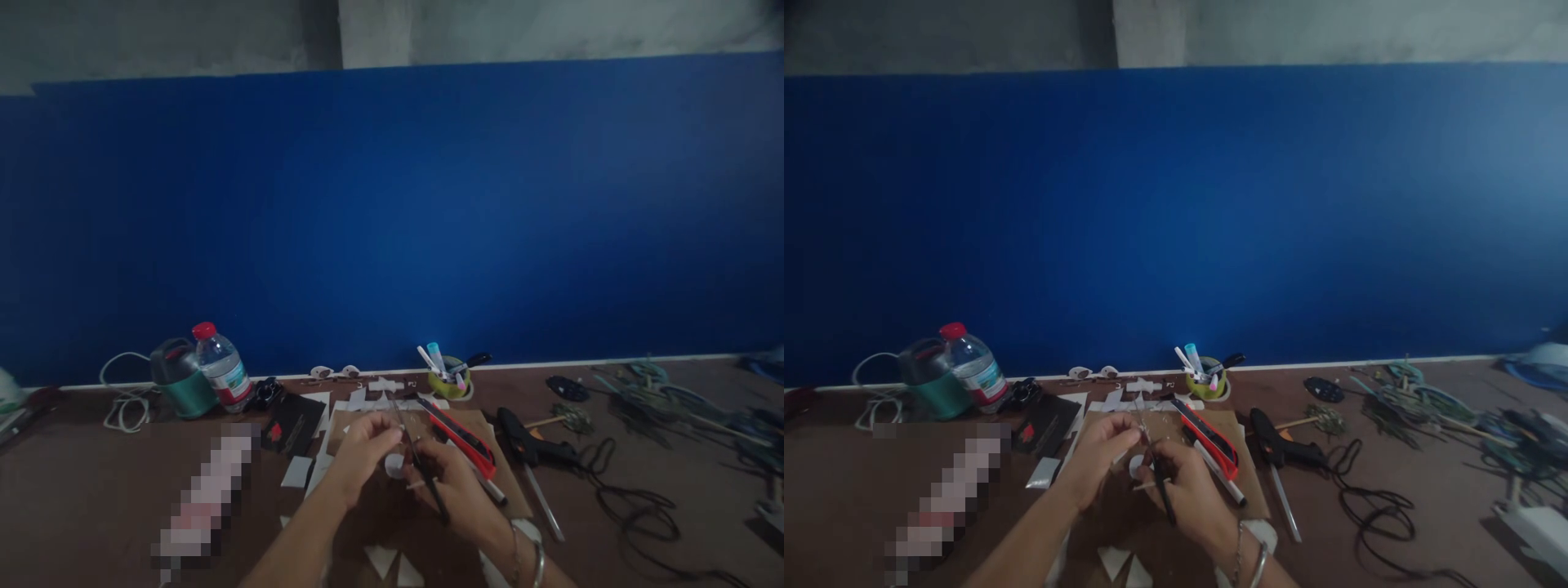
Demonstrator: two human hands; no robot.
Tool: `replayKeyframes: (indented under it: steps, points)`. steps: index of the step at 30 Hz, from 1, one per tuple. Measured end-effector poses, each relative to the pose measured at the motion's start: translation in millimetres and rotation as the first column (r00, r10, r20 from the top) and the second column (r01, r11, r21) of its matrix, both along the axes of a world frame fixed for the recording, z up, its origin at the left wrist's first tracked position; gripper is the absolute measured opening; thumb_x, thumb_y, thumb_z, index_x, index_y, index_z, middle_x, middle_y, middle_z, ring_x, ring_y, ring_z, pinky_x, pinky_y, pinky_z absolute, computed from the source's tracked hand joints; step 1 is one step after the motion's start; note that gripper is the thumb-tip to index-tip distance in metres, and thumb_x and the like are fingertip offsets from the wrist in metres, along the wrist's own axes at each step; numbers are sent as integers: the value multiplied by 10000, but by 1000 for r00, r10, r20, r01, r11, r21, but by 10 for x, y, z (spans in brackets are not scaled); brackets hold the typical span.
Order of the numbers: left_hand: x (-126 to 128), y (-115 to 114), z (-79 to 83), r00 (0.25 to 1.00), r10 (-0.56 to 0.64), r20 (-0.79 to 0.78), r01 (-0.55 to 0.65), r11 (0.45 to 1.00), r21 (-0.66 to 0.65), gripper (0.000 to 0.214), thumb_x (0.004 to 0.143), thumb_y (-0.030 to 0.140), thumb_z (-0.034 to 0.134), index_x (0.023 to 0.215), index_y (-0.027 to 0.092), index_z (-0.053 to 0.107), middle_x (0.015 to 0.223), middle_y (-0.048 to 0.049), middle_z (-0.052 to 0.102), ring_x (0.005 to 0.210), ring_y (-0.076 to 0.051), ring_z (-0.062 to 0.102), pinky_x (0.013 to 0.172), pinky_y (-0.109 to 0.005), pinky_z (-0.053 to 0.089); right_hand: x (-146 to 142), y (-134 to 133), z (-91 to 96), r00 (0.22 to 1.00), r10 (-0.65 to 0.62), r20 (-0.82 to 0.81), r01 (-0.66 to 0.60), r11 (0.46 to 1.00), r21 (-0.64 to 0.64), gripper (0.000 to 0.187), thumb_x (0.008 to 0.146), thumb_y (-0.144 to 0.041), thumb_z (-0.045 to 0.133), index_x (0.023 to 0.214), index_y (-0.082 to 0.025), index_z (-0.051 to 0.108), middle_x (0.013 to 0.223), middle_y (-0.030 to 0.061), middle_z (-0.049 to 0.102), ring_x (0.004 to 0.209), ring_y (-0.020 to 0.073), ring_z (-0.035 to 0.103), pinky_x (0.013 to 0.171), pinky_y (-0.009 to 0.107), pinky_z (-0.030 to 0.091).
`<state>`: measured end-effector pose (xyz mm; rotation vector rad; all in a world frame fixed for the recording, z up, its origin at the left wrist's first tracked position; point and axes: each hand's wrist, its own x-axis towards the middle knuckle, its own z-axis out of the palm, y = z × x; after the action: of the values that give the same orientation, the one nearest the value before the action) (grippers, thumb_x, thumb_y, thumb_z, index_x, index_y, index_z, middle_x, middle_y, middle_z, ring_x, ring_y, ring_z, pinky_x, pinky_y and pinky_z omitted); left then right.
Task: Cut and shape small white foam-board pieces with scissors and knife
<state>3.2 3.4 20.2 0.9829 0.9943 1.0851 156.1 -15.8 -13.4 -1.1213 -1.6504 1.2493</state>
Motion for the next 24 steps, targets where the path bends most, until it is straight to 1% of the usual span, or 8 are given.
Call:
replayKeyframes:
  steps: [4,8,12,16,18,21,23,24]
  points:
    - [-9,6,-19,1000,4,-2,-4,1000,5,161,622,280,681,636,153,584,646,1,621,639,-138,547,635,-249,407,4,-3,0,1000,-8,-6,8,1000,5,151,777,-286,590,749,-139,596,636,-8,532,571,113,452,492,200,347]
    - [-19,22,-48,1000,12,-16,-12,1000,2,157,623,276,682,646,153,588,663,-4,631,660,-142,546,641,-249,405,2,-3,10,1000,-22,9,22,1000,3,154,776,-286,594,729,-141,588,601,-24,501,542,100,419,469,194,317]
    - [-21,34,-32,999,12,-42,-11,999,30,155,627,280,679,633,153,590,649,-3,623,663,-139,538,663,-248,393,0,11,0,1000,-28,12,28,1000,0,154,761,-279,611,698,-142,584,582,-31,485,534,96,413,463,189,305]
    - [-20,38,-9,999,26,-28,-24,999,46,170,631,295,674,599,161,573,615,11,602,637,-131,520,662,-247,385,-5,22,16,999,-48,-13,48,998,-48,175,730,-300,651,677,-143,596,541,-38,487,491,87,399,433,186,283]
    - [-21,38,-17,999,31,-43,-28,998,59,170,643,302,664,605,160,578,630,2,613,656,-137,526,679,-252,386,-9,22,38,995,-80,-54,75,994,-80,180,701,-307,676,676,-144,603,525,-42,491,475,85,404,424,184,281]
    - [-21,39,-60,995,41,-92,-35,997,67,170,668,318,651,650,158,597,656,-4,620,672,-141,530,677,-252,383,-9,24,63,977,-148,-156,129,983,-130,177,667,-290,687,757,-148,630,533,-43,515,465,90,428,415,180,310]
    - [-13,43,-107,992,41,-122,-34,997,62,177,674,331,652,670,162,598,644,5,603,647,-135,520,642,-244,373,1,33,62,963,-178,-203,159,982,-104,247,655,-251,673,878,-148,643,591,-23,569,506,113,484,444,193,371]
    - [-5,45,-133,990,42,-136,-34,998,59,181,670,335,654,671,164,596,634,11,592,628,-131,511,622,-241,366,8,39,55,960,-185,-210,175,982,-64,295,655,-232,661,937,-147,641,633,-7,598,546,131,517,481,208,408]
